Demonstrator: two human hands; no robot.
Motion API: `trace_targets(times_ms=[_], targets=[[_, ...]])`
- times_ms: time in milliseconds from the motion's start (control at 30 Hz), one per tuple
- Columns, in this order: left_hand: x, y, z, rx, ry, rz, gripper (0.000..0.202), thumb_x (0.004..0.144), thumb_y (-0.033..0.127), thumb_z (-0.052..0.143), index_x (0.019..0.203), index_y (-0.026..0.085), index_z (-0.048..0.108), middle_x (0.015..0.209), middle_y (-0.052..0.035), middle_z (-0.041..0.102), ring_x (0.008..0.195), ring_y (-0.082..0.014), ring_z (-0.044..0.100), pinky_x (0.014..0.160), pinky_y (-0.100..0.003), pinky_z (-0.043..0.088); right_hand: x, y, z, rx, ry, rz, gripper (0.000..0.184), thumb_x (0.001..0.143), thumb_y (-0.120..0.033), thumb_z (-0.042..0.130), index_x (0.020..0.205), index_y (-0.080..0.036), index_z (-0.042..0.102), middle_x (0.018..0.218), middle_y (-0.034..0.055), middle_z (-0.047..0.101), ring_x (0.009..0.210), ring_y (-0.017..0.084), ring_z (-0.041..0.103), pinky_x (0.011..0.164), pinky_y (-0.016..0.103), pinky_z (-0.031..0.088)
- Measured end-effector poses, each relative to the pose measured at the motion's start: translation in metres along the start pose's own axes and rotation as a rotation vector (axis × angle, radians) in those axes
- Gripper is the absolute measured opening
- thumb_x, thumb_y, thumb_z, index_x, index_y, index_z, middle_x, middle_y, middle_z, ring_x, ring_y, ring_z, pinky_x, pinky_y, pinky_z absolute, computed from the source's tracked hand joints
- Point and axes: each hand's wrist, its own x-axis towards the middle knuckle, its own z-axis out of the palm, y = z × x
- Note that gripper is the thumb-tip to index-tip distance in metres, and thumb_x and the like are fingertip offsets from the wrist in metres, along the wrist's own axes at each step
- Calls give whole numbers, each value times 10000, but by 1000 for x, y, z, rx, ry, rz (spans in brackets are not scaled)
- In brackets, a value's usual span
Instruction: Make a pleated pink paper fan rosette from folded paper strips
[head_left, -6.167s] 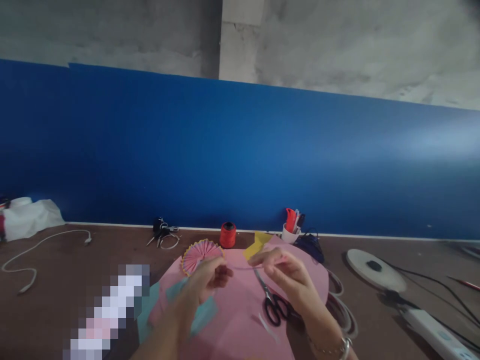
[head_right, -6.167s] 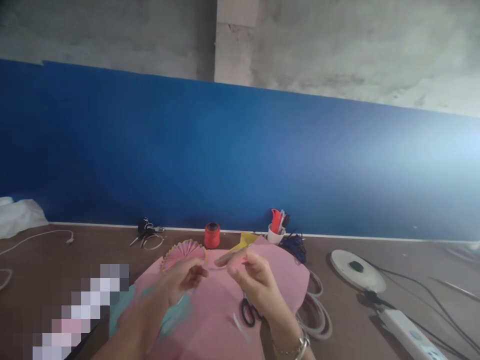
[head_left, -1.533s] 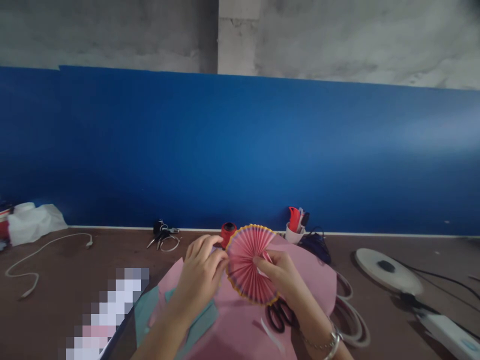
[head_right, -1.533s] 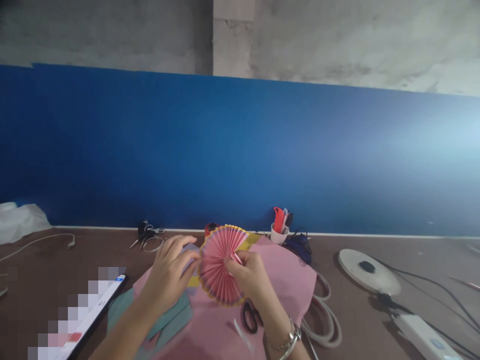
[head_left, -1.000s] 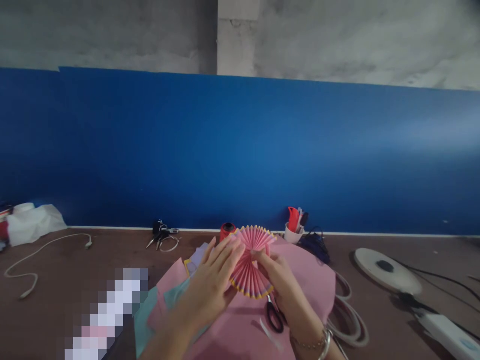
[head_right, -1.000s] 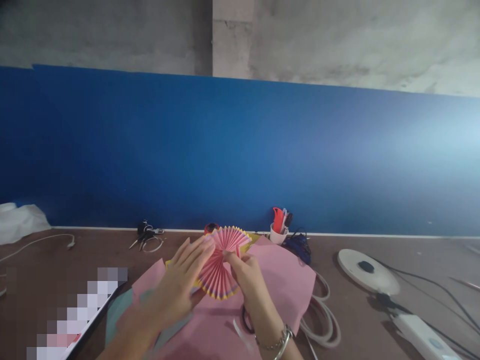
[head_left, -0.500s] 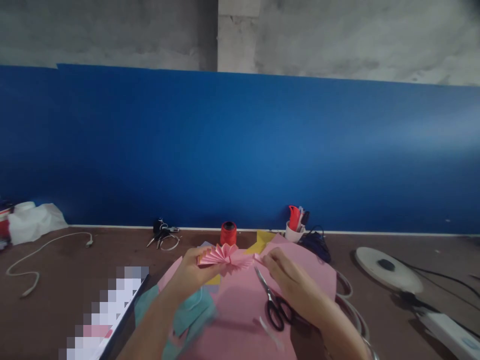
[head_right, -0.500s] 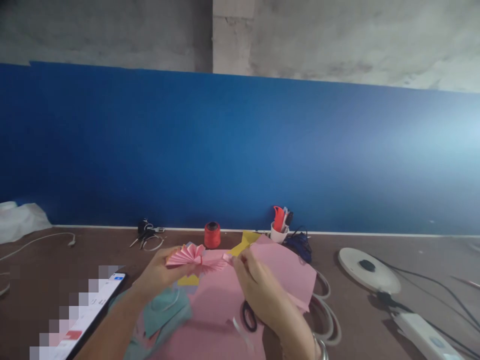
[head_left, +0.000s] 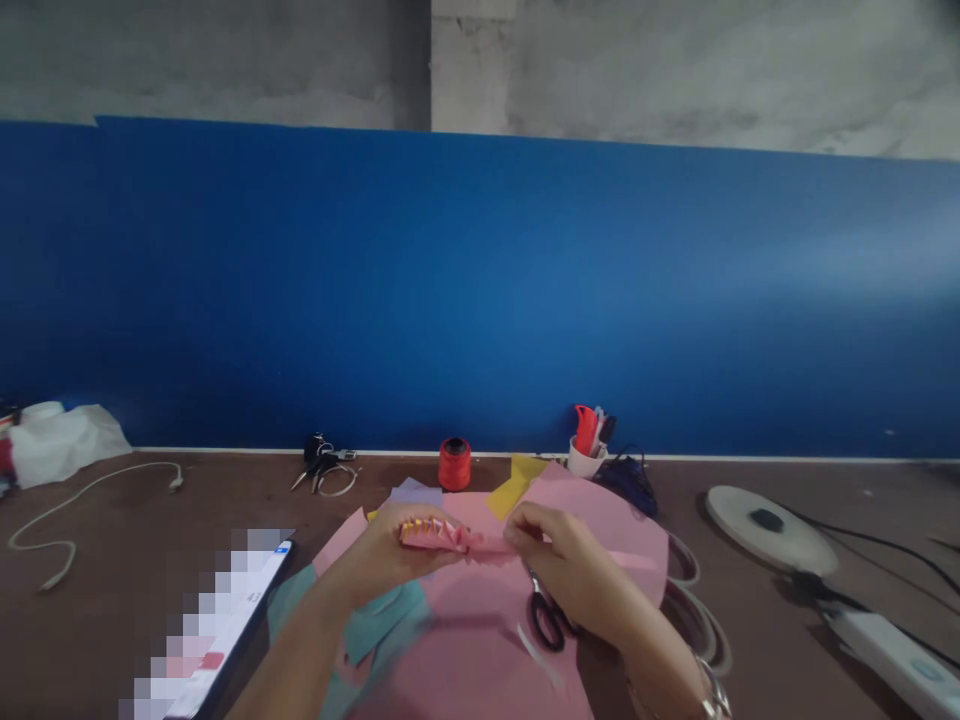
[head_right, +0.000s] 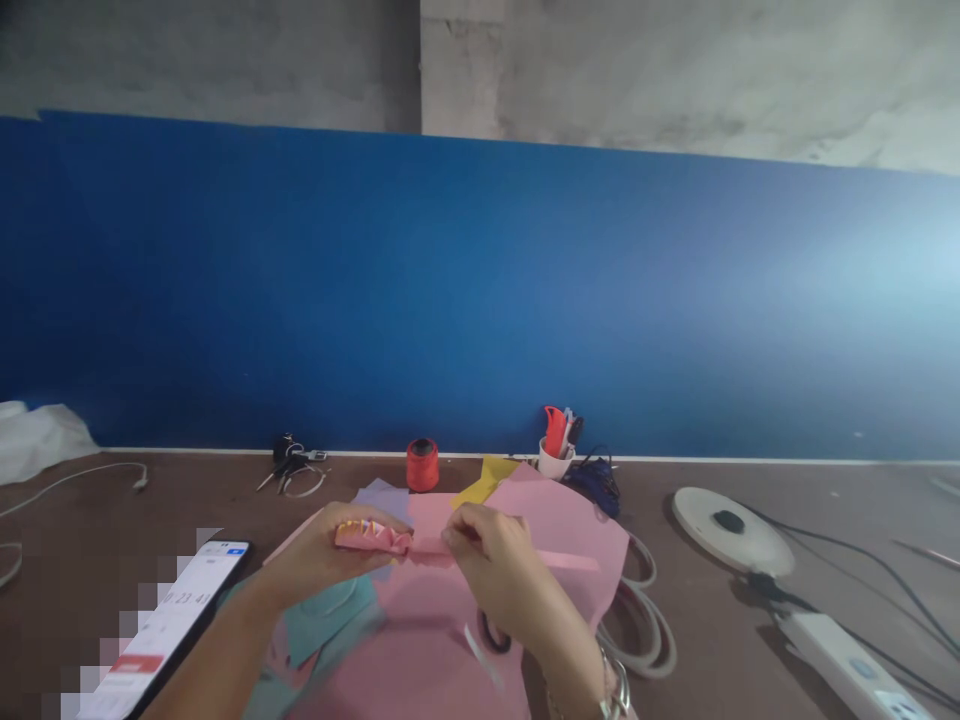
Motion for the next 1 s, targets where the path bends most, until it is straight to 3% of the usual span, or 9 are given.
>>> trace_targets(times_ms=[300,567,1000], targets=[[0,-2,1,-112,0,-13,154,689,303,730,781,179,726,829,-62,722,789,-209,663,684,-296,516,5,4,6,114,50,-4,203,761,-277,486,584,-192,535,549,-28,515,555,121,415,570,241,289],[-1,-4,2,-111,20,13,136,696,278,728,795,185,729,875,-60,726,787,-207,665,685,-295,515,6,5,6,65,10,20,196,785,-251,462,601,-193,498,564,-33,493,563,119,392,560,236,287],[-1,-6,4,-102,62,8,213,687,303,746,858,177,747,935,-87,739,898,-260,666,765,-307,511,5,0,5,67,60,35,124,764,-220,499,646,-191,523,601,-27,535,601,123,461,556,222,329]])
